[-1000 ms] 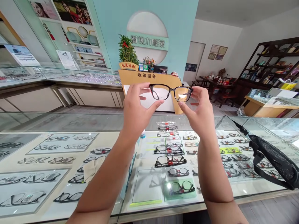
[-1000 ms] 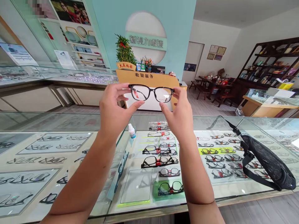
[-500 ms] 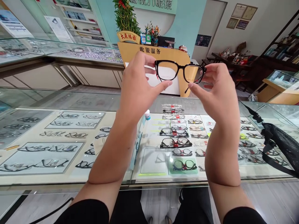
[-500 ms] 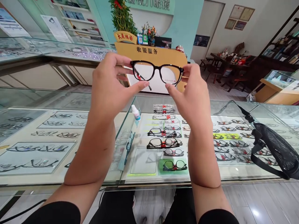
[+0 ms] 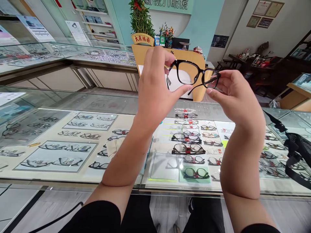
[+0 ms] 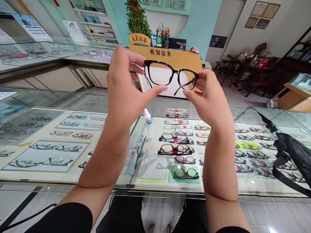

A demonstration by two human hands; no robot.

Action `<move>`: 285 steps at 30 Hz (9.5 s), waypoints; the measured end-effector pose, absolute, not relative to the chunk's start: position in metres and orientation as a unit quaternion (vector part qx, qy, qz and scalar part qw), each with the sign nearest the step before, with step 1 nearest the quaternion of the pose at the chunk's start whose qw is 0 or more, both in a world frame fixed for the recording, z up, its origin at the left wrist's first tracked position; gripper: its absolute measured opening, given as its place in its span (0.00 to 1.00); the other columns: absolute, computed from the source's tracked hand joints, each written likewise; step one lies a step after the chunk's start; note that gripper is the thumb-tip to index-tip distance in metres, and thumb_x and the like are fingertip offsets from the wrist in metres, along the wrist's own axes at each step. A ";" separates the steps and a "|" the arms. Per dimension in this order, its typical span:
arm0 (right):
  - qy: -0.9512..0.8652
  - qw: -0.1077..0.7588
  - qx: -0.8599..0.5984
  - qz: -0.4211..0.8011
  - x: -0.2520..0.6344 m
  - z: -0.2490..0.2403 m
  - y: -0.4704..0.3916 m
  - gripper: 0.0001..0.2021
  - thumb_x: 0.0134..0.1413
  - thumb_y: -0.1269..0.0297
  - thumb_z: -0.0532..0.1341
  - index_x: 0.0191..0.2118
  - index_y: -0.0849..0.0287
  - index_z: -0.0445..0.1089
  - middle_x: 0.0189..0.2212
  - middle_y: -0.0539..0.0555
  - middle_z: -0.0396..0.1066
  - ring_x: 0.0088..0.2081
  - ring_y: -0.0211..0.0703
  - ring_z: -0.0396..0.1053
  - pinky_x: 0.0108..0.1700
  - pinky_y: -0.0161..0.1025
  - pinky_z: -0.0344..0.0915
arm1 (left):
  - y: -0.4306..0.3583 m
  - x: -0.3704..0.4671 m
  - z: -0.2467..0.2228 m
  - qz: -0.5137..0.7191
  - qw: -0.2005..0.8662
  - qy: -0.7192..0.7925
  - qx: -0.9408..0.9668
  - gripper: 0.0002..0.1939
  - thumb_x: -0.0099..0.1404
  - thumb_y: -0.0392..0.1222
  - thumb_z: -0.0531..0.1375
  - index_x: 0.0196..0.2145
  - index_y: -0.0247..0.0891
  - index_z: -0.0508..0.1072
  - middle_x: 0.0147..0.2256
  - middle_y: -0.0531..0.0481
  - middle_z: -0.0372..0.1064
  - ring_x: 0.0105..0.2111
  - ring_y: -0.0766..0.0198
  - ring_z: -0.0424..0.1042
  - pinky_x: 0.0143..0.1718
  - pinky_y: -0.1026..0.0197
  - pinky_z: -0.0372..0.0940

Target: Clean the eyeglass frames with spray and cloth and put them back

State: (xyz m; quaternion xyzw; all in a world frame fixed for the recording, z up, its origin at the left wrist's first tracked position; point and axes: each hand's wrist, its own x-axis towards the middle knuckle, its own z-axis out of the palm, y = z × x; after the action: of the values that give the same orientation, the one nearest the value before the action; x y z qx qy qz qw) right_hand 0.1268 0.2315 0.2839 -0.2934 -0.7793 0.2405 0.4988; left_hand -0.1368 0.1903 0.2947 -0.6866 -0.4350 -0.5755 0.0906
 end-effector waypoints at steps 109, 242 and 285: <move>-0.764 0.474 -0.311 0.309 0.115 0.176 0.199 0.05 0.68 0.55 0.71 0.41 0.47 0.86 0.53 0.56 0.83 0.60 0.56 0.77 0.70 0.59 0.67 | 0.161 -0.133 0.146 -0.499 0.042 -0.443 -0.744 0.34 0.71 0.58 0.72 0.70 0.48 0.72 0.64 0.39 0.77 0.64 0.44 0.78 0.66 0.43 0.75; -0.669 0.267 -0.653 0.233 0.133 0.099 0.271 0.13 0.67 0.62 0.65 0.47 0.60 0.86 0.53 0.63 0.85 0.47 0.54 0.79 0.53 0.46 0.70 | 0.209 -0.141 0.084 -0.349 -0.203 -0.620 -0.673 0.15 0.76 0.46 0.58 0.52 0.41 0.82 0.55 0.41 0.84 0.58 0.45 0.79 0.59 0.45 0.70; -0.694 0.484 -0.358 0.394 0.111 0.165 0.211 0.31 0.63 0.25 0.66 0.34 0.51 0.70 0.27 0.48 0.62 0.31 0.43 0.58 0.34 0.41 0.60 | 0.164 -0.116 0.139 -0.451 -0.508 -0.433 -0.592 0.21 0.56 0.61 0.80 0.38 0.44 0.89 0.64 0.37 0.79 0.61 0.41 0.79 0.62 0.38 0.74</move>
State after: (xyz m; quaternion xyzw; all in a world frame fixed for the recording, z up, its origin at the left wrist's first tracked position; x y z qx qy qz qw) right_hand 0.1110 0.2106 0.1652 -0.3578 -0.6945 0.3936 0.4845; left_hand -0.1158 0.1637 0.1391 -0.5922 -0.4326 -0.4513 -0.5084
